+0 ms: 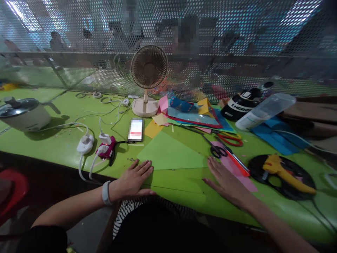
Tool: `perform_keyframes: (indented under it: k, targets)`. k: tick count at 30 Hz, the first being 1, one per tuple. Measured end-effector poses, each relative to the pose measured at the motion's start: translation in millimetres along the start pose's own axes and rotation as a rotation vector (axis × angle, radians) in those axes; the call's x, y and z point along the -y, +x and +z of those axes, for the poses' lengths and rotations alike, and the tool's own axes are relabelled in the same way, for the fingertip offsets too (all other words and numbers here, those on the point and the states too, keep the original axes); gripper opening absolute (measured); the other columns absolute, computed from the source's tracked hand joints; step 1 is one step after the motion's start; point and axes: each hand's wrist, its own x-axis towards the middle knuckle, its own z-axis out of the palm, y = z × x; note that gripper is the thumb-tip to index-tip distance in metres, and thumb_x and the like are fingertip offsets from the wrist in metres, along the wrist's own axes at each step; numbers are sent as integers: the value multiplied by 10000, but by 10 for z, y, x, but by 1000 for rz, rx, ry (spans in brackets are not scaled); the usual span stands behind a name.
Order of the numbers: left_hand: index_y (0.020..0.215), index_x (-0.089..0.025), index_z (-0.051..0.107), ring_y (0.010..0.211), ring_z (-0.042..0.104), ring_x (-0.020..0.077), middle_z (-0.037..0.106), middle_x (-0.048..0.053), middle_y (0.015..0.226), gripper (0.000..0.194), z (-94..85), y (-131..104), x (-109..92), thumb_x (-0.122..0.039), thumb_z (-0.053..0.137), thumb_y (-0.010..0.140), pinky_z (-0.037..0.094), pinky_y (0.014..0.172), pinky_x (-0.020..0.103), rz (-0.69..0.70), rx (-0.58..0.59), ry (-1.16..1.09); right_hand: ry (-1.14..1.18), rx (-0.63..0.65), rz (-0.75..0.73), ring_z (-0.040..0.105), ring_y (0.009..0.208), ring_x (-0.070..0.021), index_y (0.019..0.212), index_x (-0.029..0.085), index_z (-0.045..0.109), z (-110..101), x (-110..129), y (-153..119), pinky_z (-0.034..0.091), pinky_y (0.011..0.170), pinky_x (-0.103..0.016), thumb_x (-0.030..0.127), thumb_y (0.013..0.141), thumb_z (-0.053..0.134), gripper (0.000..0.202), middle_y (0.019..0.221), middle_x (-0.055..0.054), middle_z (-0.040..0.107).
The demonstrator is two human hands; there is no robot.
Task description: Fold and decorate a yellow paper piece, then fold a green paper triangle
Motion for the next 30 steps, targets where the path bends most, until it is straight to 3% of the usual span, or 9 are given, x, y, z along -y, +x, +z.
perform_keyframes:
  k: [4,8,12,16,24,27,30]
  targets:
    - [1505,-139,271,1420,334,289,348,170,1531,793,-75,175,-43,-687,277,931,227,1158,499,-36,-42,33,59,-66,74,300,1426,-327,1559,179,131,-152,109,117,355,1125,-538,606,949,294,763,1583,-114,241]
    - [1501,-171,290,1426,316,302,297,169,1557,787,-173,525,-24,-691,340,913,243,1148,504,-7,-91,96,168,-134,152,451,1342,-326,1470,211,400,-379,260,528,400,1090,-516,667,907,362,726,1489,-108,449]
    - [1520,-191,249,1452,236,344,227,173,1582,949,-223,929,95,-770,470,801,217,1148,536,45,-52,104,208,-69,173,488,1292,-350,1365,146,527,-552,372,996,398,1068,-497,632,868,485,696,1409,-162,524]
    - [1517,-171,262,1462,201,353,212,190,1582,1028,-180,1214,242,-785,541,740,176,1158,546,47,-25,73,193,-11,145,516,1239,-341,1316,143,565,-605,475,1210,435,1006,-423,529,822,623,630,1342,-174,562]
    - [1520,-189,262,1467,196,335,206,176,1586,1058,-171,1265,374,-801,560,709,147,1187,507,66,-71,-94,299,71,241,580,1159,-360,1320,140,559,-600,500,1236,462,924,-431,476,791,676,637,1275,-187,616]
    - [1526,-198,242,1465,198,340,198,171,1590,1034,-239,1252,415,-759,589,730,166,1192,514,74,-160,-175,456,103,251,621,1107,-336,1215,152,628,-643,393,1236,473,907,-410,442,782,674,523,1207,-152,670]
    - [1535,-217,201,1467,203,324,214,159,1590,921,-290,1242,464,-648,590,820,215,1190,509,23,-331,-289,646,11,245,654,1020,-304,1008,168,696,-740,226,1203,490,879,-387,482,763,667,399,1092,-100,717]
